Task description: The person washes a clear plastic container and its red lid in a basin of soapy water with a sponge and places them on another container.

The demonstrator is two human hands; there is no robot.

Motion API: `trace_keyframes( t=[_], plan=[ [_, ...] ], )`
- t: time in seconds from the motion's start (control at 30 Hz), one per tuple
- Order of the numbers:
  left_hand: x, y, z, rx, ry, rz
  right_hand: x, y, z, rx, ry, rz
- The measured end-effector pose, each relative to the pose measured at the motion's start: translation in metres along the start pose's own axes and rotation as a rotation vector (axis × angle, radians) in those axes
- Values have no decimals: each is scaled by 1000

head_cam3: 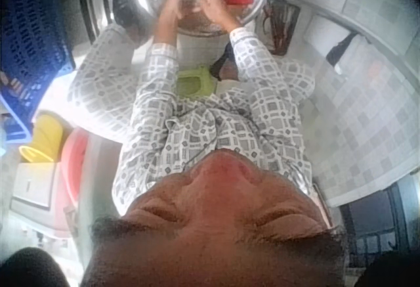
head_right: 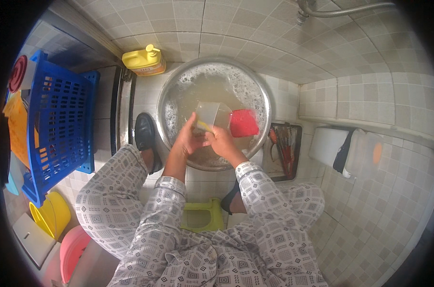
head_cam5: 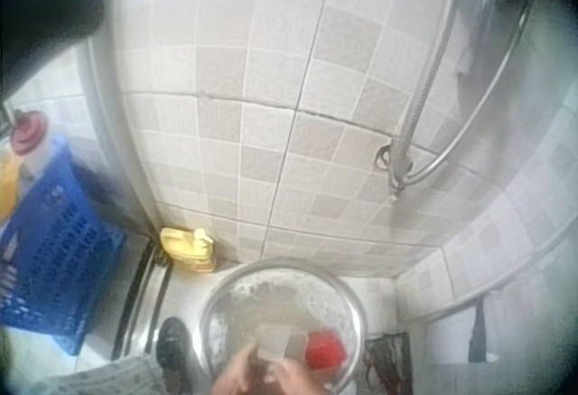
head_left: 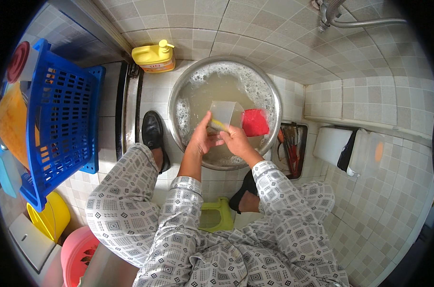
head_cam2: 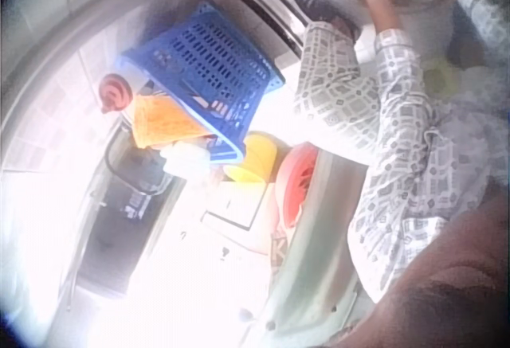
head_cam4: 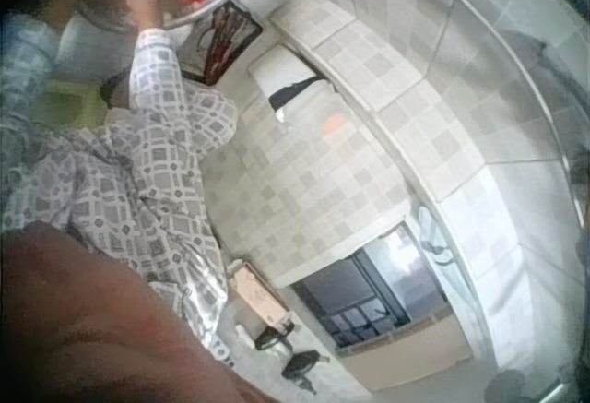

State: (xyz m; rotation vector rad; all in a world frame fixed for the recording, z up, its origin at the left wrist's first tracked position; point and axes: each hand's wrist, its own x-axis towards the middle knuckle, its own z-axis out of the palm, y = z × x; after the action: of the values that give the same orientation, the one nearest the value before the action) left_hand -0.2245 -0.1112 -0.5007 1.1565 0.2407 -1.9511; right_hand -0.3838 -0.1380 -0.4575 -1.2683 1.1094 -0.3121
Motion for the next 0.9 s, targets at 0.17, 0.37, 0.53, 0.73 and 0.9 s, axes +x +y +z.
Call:
trace_keyframes(
  t=[0.17, 0.37, 0.53, 0.73, 0.9],
  plan=[
    [2, -19, 19, -153, -159, 275, 18, 13, 4, 141, 158, -82],
    [12, -9, 3, -122, 20, 136, 2, 13, 7, -523, 44, -379],
    [10, -23, -11, 51, 116, 157, 10, -9, 8, -56, 158, 29],
    [-14, -7, 9, 186, 29, 335, 17, 3, 3, -19, 375, 21],
    [-11, 1, -8, 69, 67, 300, 6, 36, -1, 402, 671, 96]
  ],
)
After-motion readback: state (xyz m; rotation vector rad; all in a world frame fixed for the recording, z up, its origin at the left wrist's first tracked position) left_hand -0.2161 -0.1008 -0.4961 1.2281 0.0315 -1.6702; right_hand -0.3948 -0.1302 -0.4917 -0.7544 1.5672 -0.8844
